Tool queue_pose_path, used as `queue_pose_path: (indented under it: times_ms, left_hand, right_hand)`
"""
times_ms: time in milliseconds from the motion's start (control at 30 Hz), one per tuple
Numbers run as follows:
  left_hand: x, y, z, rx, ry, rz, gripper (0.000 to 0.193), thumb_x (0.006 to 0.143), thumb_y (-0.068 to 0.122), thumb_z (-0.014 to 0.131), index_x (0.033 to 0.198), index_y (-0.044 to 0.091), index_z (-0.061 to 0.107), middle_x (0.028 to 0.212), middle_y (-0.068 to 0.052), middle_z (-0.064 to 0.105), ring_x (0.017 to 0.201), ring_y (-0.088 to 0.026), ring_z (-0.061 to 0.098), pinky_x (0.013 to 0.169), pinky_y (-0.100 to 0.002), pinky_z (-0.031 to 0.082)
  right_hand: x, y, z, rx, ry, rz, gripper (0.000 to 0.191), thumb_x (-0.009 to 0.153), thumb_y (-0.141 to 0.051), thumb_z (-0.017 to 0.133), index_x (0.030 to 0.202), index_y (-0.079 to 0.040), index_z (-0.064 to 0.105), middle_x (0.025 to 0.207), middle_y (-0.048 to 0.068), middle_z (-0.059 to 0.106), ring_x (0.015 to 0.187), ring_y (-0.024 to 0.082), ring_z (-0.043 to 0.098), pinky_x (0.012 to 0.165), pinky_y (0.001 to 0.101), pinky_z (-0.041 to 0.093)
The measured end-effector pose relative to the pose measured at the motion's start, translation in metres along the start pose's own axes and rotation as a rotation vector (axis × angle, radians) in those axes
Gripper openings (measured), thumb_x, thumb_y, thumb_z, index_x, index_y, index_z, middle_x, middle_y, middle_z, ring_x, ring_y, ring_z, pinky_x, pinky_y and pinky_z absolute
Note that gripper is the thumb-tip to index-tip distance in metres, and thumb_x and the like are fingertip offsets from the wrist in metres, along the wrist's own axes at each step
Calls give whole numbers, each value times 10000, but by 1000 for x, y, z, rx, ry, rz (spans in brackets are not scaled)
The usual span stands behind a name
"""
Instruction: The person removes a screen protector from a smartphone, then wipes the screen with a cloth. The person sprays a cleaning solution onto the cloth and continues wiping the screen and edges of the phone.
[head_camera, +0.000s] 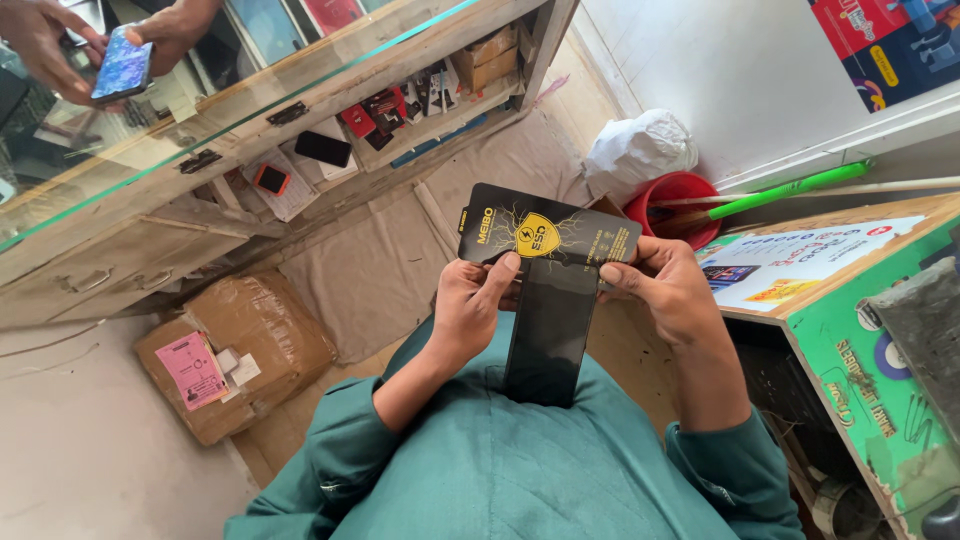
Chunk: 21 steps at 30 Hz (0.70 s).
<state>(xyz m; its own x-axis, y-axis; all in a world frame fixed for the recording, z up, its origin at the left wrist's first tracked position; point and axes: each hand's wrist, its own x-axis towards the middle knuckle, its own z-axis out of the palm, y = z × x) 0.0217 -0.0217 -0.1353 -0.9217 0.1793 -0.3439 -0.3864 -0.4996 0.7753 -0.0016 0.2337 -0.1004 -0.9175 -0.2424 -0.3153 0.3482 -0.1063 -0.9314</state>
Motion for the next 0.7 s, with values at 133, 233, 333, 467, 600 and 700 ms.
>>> queue_pose_path:
  times_ms: [133, 233, 333, 467, 600, 700]
  left_hand:
    - [-6, 1, -2, 37, 9, 37, 266, 1027, 237, 653, 1103, -10, 718, 887, -54, 740, 734, -115, 698, 637, -264, 576]
    - [-9, 4, -4, -1, -29, 34, 265, 1030, 237, 635, 1101, -7, 710, 906, -50, 752, 750, -112, 712, 645, -260, 582]
    - [-12, 4, -6, -19, -43, 62, 265, 1043, 228, 634, 1090, -21, 709, 908, -58, 747, 758, -113, 709, 652, -261, 582]
    - [-16, 2, -13, -46, -49, 77, 270, 1050, 224, 637, 1069, -32, 719, 896, -60, 741, 746, -107, 694, 642, -258, 571]
    - [-23, 2, -21, -63, -3, 74, 248, 1041, 221, 641, 1047, -17, 711, 871, -51, 730, 723, -105, 686, 621, -259, 562]
    - [-29, 4, -27, 5, 62, 95, 271, 1036, 233, 629, 1038, -21, 725, 882, -46, 744, 748, -99, 703, 649, -260, 588]
  right_hand:
    - [-2, 5, 6, 32, 19, 31, 300, 872, -147, 794, 1069, 66, 720, 965, 109, 753, 854, 173, 724, 784, 341, 616]
    - [-2, 9, 9, 100, 20, 43, 299, 868, -127, 787, 1088, 63, 714, 989, 111, 753, 870, 178, 728, 798, 356, 624]
    - [-2, 13, 9, 138, 14, 59, 293, 869, -101, 781, 1103, 61, 711, 1005, 122, 753, 870, 188, 727, 792, 360, 615]
    - [0, 21, 10, 185, -29, 70, 276, 888, -82, 784, 1105, 72, 713, 1019, 131, 755, 866, 183, 718, 778, 347, 603]
    - [5, 26, 17, 125, -36, 93, 254, 864, -74, 765, 1074, 60, 716, 1001, 124, 763, 848, 174, 731, 753, 337, 610]
    - [10, 26, 24, 76, -53, 141, 229, 868, -70, 763, 1054, 58, 721, 967, 125, 762, 802, 164, 718, 711, 325, 594]
